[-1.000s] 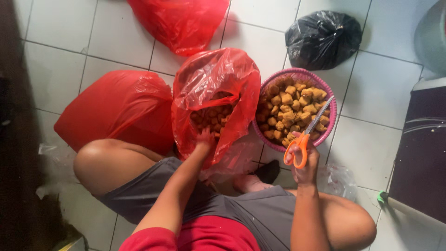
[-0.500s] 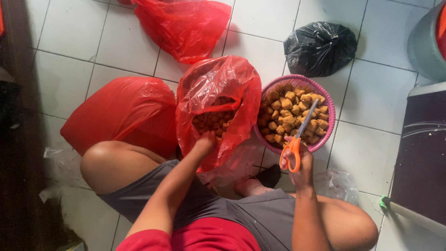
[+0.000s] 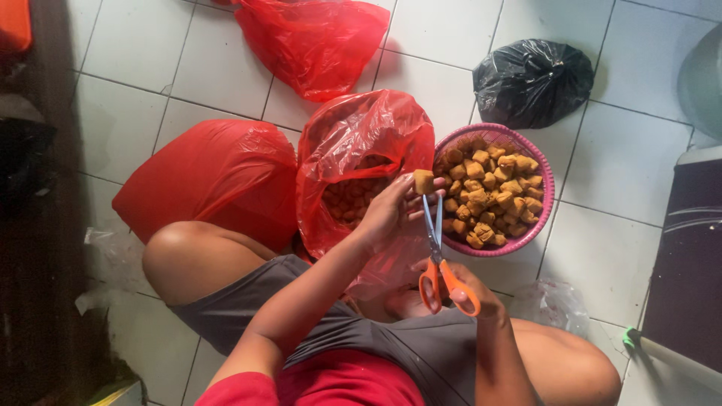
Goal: The person sits on the floor and uses orange-handled scissors to cut small, brown, fried food items taken from a red plastic bag. The cut pieces are placed into a pink plastic basket. The person repeatedly picks up items, cuts them, and transfers them to the basket.
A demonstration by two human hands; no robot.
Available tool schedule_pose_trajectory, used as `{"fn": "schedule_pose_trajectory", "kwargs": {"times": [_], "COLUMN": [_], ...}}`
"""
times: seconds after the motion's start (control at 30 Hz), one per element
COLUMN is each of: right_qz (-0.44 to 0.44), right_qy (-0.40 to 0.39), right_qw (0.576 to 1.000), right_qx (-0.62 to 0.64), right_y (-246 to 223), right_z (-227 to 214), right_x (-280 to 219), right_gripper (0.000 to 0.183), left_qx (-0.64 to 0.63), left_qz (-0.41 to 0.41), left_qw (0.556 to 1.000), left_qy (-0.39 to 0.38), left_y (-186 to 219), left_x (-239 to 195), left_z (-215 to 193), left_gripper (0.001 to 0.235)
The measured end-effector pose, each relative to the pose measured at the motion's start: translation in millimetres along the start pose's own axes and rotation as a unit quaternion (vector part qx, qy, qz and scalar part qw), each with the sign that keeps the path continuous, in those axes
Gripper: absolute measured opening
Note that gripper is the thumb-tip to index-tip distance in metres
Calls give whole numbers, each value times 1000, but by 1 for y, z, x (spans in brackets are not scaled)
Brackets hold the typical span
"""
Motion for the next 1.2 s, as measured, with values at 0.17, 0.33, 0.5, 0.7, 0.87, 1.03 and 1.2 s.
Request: {"fn": "schedule_pose_trajectory", "kwargs": {"times": [0.17,0.33,0.5,0.7,0.87,1.03,1.2], "right_qz": [1,-4,-46,-20,-82,3,-5], "right_qy": [10,22,25,65,45,146,176], "right_qw": [1000,1000,998,998,994,984,984], "right_qx": [-10,-17,-20,2,-55,100,28], "right_y": [5,5,-3,-1,16,62,67], "right_z": [-3,-5,3,1,-10,-53,-67], "right_x": [-3,-7,-7,-5,-11,-9,-13], "right_gripper": [95,94,91,104,89,44,36], "left_qx": [9,33,121,-7,23,35,79], "left_qz": [42,33,20,-57,-98,-35,-40], "left_qw": [999,999,992,993,992,984,986], "left_qy": [-14,-16,-42,-108,-80,-171,-144], "left_y": [10,9,-5,-25,-43,-47,-49], "left_x": [-13,-18,-32,-56,-54,-54,-52], "left_z": [25,35,51,61,50,50,41], "left_gripper": [42,42,46,38,41,41,52]}}
Point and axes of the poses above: each hand's wrist, its own x-axis towards the middle knuckle, its own z-axis out of the palm, y = z × x, the point moved 6 cm from there along x, towards the middle knuckle
